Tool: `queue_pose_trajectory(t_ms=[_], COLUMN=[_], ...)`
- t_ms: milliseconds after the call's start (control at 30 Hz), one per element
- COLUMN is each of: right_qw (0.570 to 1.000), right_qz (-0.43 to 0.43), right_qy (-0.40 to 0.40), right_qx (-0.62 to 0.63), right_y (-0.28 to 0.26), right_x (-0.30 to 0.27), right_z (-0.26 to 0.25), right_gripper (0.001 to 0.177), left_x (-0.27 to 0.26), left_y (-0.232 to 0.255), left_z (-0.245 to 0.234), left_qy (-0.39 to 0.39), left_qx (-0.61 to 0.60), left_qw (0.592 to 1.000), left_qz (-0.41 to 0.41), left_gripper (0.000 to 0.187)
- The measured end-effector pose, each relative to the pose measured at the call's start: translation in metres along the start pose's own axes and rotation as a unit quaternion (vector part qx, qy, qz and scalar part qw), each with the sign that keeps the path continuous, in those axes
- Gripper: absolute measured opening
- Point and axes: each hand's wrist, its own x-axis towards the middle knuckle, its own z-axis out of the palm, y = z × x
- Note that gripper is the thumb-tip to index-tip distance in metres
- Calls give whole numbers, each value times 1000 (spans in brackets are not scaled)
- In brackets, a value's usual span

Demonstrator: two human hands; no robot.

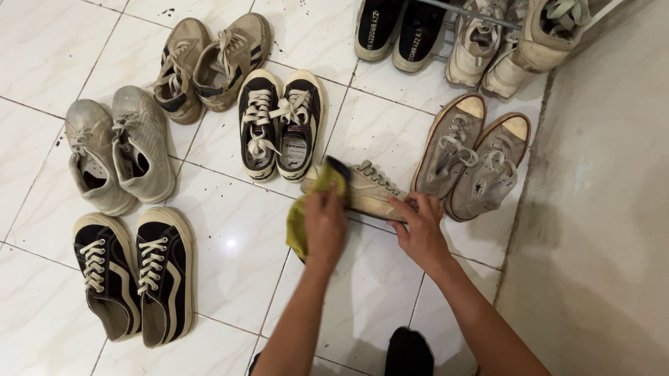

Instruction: The person wipes a pair of beige sneakers with a yellow cloth, focusing on the toe and sides. They place the cleaned shoe on a white metal shoe rack and then pick up another shoe to continue wiping.

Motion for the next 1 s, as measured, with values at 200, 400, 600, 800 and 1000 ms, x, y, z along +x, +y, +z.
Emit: queue_pose_trajectory(t_ms=[200,400,600,800,1000], right_qw=[999,1000,1000,1000,999], right_qz=[21,17,-1,-8,1], right_qy=[-23,0,17,20,5], right_qx=[-45,5,-1,-18,-46], right_y=[11,3,-8,-9,-7], right_x=[0,0,-1,-8,-17], right_z=[1,1,-1,4,9], right_gripper=[55,53,53,53,45], left_x=[-25,-13,28,32,11], left_y=[70,35,-20,9,55], left_z=[23,13,-21,-17,5], left_qy=[-63,-55,3,6,-70], left_qx=[-110,-81,-7,-11,-81], left_qw=[991,995,998,999,988], left_qz=[40,10,-57,53,112], left_gripper=[41,40,32,21,26])
